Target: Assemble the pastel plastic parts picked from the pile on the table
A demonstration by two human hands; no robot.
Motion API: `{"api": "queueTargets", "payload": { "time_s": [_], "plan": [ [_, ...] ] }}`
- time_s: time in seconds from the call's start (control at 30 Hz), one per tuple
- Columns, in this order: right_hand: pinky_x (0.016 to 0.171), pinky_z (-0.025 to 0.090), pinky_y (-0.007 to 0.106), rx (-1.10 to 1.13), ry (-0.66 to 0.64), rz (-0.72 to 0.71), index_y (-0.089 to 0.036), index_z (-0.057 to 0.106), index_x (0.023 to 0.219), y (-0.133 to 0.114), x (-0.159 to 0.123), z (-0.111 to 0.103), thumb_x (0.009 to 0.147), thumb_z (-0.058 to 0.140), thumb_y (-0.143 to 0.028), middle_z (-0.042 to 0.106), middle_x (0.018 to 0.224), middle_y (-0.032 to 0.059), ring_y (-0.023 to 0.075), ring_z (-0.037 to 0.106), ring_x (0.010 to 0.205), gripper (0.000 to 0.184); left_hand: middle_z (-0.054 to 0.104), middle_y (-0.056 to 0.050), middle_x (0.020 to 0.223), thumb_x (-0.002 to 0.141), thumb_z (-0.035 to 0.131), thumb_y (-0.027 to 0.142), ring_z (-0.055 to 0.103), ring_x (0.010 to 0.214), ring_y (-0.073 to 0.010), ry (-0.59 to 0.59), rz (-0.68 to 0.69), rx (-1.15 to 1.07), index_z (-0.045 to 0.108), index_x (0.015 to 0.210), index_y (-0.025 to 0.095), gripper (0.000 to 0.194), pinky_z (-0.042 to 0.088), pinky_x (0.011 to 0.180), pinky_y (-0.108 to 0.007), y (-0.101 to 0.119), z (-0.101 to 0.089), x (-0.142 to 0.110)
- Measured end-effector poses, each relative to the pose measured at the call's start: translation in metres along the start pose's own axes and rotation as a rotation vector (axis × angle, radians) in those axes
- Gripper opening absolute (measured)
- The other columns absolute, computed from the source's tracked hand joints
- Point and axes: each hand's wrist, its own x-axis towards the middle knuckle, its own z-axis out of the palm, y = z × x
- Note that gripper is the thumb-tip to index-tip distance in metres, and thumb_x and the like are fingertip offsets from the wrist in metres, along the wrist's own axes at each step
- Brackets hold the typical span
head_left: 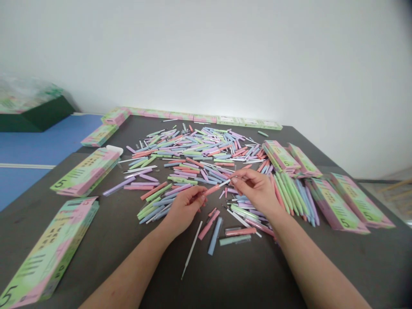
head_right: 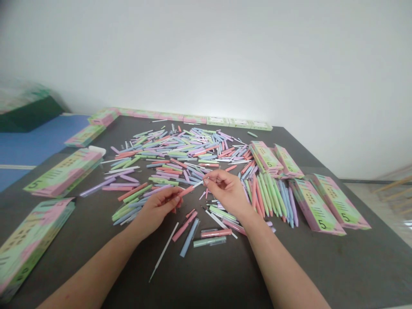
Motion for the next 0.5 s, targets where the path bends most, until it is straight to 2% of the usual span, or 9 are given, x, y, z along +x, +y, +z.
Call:
{"api": "queueTargets", "payload": {
  "time_s": [0.17,0.3,0.4,0.5],
  "plan": [
    [0.045,0.037,0.021,-0.02,-0.007,0.031,-0.016,0.066,0.079,-0.001,0.0,0.001,0.075,0.067,-0.033,0.054,0.057,-0.0033,0.0083,0.045,0.048,0.017,0.059,0.0,0.069,0.079,0.056,0.028,0.052,0.059,-0.0127,-0.018,-0.003,0.002,0.066,0.091,0.017,0.019,0.043,0.056,-0.024,0.0,0.001,0.0],
    [0.047,0.039,0.022,0.082,-0.015,0.061,-0.016,0.067,0.088,0.007,0.003,-0.004,0.079,0.063,-0.035,0.059,0.064,-0.0013,0.009,0.048,0.05,0.022,0.058,0.0,0.07,0.081,0.054,0.029,0.052,0.062,-0.0127,-0.023,0.013,0.0,0.065,0.089,0.017,0.018,0.043,0.057,-0.023,-0.002,0.0,0.001],
    [0.047,0.04,0.022,0.16,0.089,0.093,-0.016,0.066,0.088,0.021,0.014,-0.013,0.081,0.058,-0.034,0.062,0.07,0.0007,0.0096,0.051,0.053,0.021,0.059,-0.001,0.073,0.082,0.054,0.03,0.053,0.064,-0.0124,0.018,0.011,-0.03,0.064,0.089,0.017,0.018,0.043,0.057,-0.023,-0.004,0.0,0.001],
    [0.045,0.039,0.021,0.015,0.241,0.123,-0.015,0.065,0.081,0.035,0.033,-0.026,0.076,0.059,-0.028,0.061,0.066,0.0003,0.0094,0.051,0.048,0.015,0.06,-0.001,0.075,0.082,0.054,0.03,0.053,0.062,-0.0114,0.099,-0.021,-0.072,0.062,0.094,0.016,0.02,0.044,0.057,-0.023,-0.003,-0.001,0.001]
  ]
}}
